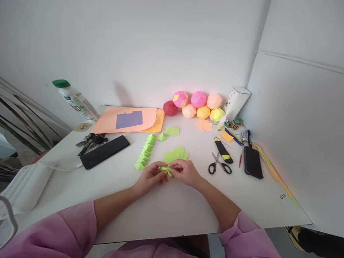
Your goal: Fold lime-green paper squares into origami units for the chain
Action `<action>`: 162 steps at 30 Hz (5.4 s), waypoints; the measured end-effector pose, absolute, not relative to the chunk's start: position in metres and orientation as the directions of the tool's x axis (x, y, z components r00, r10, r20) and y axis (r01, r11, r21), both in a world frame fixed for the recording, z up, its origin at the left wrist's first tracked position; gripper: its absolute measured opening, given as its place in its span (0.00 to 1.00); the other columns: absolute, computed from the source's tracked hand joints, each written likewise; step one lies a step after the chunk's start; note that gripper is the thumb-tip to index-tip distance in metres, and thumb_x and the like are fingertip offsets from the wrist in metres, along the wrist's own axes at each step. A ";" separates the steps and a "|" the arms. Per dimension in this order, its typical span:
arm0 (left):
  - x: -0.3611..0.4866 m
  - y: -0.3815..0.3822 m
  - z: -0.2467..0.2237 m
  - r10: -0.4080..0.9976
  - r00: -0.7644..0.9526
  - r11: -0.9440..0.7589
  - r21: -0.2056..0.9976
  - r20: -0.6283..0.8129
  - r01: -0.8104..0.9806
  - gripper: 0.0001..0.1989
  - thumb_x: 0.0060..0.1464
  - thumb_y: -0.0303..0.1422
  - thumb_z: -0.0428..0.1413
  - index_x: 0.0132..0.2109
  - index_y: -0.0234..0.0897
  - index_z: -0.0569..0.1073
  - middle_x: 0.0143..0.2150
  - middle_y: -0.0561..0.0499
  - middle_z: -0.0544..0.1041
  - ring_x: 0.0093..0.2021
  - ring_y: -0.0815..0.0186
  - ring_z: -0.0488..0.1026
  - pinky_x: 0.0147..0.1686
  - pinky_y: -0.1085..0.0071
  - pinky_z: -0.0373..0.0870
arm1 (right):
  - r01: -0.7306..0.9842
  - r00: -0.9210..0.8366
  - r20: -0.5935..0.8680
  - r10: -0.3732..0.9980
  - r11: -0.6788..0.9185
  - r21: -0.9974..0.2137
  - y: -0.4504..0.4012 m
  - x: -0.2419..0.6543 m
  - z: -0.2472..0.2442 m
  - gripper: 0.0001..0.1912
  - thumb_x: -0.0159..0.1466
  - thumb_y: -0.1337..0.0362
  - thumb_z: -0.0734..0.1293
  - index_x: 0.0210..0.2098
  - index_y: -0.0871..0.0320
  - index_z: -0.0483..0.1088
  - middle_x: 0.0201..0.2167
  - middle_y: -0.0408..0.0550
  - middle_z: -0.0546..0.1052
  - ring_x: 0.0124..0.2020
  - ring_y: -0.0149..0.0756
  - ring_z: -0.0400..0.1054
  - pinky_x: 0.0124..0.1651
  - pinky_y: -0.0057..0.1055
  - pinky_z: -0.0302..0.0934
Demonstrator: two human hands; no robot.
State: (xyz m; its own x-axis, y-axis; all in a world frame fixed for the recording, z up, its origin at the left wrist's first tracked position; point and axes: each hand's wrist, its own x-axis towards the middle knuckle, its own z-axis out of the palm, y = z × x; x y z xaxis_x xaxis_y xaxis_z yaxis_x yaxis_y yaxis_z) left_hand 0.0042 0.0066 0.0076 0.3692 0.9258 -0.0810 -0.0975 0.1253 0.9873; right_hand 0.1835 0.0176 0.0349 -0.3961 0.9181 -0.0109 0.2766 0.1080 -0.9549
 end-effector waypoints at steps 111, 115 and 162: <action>0.002 0.000 0.005 0.953 0.301 -0.046 0.998 0.030 0.047 0.16 0.52 0.42 0.53 0.25 0.35 0.64 0.20 0.56 0.65 0.21 0.74 0.59 0.21 0.77 0.54 | 0.368 -0.476 0.008 0.879 0.208 -0.906 0.013 0.180 0.042 0.07 0.58 0.64 0.63 0.26 0.61 0.68 0.21 0.45 0.74 0.24 0.32 0.72 0.25 0.25 0.62; 0.002 0.001 0.006 0.958 0.286 0.000 0.998 -0.017 0.060 0.16 0.52 0.43 0.53 0.28 0.34 0.68 0.16 0.58 0.63 0.17 0.74 0.58 0.19 0.77 0.54 | 0.377 -0.438 0.024 0.899 0.208 -0.903 0.014 0.180 0.041 0.07 0.58 0.63 0.64 0.28 0.61 0.68 0.21 0.46 0.75 0.24 0.32 0.72 0.26 0.25 0.64; 0.004 0.007 0.010 0.965 0.253 0.114 0.979 -0.069 -0.171 0.21 0.52 0.42 0.53 0.49 0.36 0.65 0.24 0.52 0.74 0.27 0.66 0.74 0.21 0.75 0.63 | 0.342 -0.388 0.435 0.813 0.565 -0.751 0.021 0.184 0.030 0.09 0.61 0.63 0.60 0.29 0.59 0.69 0.33 0.53 0.75 0.35 0.35 0.71 0.29 0.27 0.69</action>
State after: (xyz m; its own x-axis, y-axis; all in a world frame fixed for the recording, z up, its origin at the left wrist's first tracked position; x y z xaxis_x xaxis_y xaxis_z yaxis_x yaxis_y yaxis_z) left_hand 0.0036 0.0071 0.0101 0.2533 0.9649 -0.0687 -0.1705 0.1145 0.9787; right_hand 0.1842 0.0215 0.0301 -0.3876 0.8127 0.4351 0.3424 0.5651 -0.7506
